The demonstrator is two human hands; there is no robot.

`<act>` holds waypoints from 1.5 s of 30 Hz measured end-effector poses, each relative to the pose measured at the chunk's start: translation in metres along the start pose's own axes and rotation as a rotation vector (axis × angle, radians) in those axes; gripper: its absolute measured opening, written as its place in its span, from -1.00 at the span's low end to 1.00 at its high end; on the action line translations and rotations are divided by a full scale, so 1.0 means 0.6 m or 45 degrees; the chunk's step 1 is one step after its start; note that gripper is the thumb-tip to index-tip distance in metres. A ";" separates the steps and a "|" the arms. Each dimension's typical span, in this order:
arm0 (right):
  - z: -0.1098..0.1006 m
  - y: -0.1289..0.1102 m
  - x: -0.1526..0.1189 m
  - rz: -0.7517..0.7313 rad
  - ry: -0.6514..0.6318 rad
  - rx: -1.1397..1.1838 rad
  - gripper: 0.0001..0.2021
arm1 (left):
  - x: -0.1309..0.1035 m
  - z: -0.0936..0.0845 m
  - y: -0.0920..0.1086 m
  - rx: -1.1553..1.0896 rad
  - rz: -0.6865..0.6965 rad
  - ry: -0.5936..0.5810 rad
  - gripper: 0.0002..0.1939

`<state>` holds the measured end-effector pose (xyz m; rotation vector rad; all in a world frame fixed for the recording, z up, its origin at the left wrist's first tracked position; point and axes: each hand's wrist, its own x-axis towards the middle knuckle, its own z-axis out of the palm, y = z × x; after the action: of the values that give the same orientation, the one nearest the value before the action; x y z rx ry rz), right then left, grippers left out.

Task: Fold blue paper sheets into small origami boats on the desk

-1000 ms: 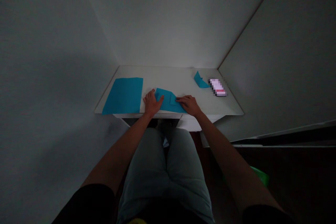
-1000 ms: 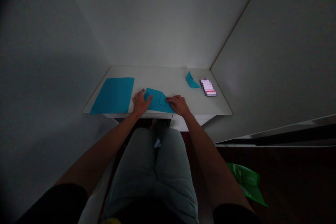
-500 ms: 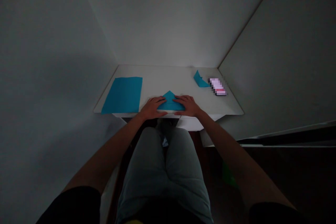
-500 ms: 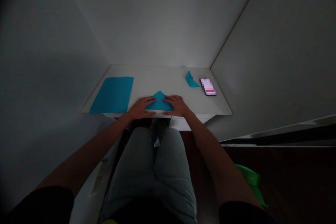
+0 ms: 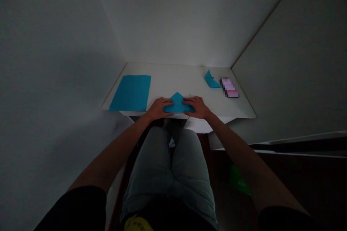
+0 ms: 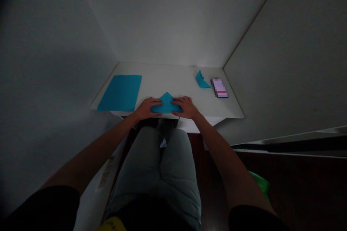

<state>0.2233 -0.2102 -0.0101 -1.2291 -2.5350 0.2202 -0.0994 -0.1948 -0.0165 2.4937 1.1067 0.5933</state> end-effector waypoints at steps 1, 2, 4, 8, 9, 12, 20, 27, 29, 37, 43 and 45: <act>-0.001 0.001 -0.002 -0.026 -0.016 -0.006 -0.30 | -0.001 0.000 0.001 -0.005 -0.008 -0.009 -0.35; -0.001 0.001 -0.003 -0.053 -0.031 -0.010 -0.25 | -0.001 -0.001 0.001 -0.009 -0.014 -0.018 -0.39; -0.002 0.004 -0.007 -0.092 -0.051 -0.007 -0.18 | -0.001 -0.005 0.004 -0.015 -0.019 -0.041 -0.41; 0.002 0.008 -0.005 -0.071 -0.038 0.040 -0.28 | 0.008 -0.019 0.008 -0.022 -0.020 -0.123 -0.52; 0.004 0.007 -0.003 -0.061 -0.032 0.055 -0.32 | 0.011 -0.022 0.008 -0.025 -0.025 -0.146 -0.56; 0.002 0.000 0.001 -0.043 -0.019 0.106 -0.42 | 0.019 -0.031 0.006 -0.040 -0.036 -0.206 -0.61; -0.080 0.090 -0.080 0.528 0.600 -0.013 -0.60 | 0.012 -0.019 -0.005 -0.210 -0.008 -0.016 -0.56; -0.124 0.235 -0.151 1.130 0.633 -0.300 -0.46 | 0.015 -0.009 0.001 -0.383 -0.198 0.140 -0.59; -0.120 0.256 -0.148 1.156 0.565 -0.333 -0.39 | 0.017 -0.013 0.005 -0.395 -0.266 0.137 -0.52; -0.107 0.308 -0.127 1.190 0.544 -0.357 -0.33 | 0.023 -0.015 0.008 -0.426 -0.344 0.183 -0.54; -0.113 0.311 -0.101 1.205 0.533 -0.314 -0.28 | 0.023 -0.011 0.006 -0.411 -0.373 0.200 -0.56; -0.118 0.299 -0.088 1.202 0.605 -0.303 -0.25 | 0.024 -0.012 0.008 -0.402 -0.377 0.197 -0.59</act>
<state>0.4107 -0.1404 -0.0034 -2.1794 -1.4671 -0.1660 -0.0914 -0.1861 -0.0049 1.9989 1.2947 0.8115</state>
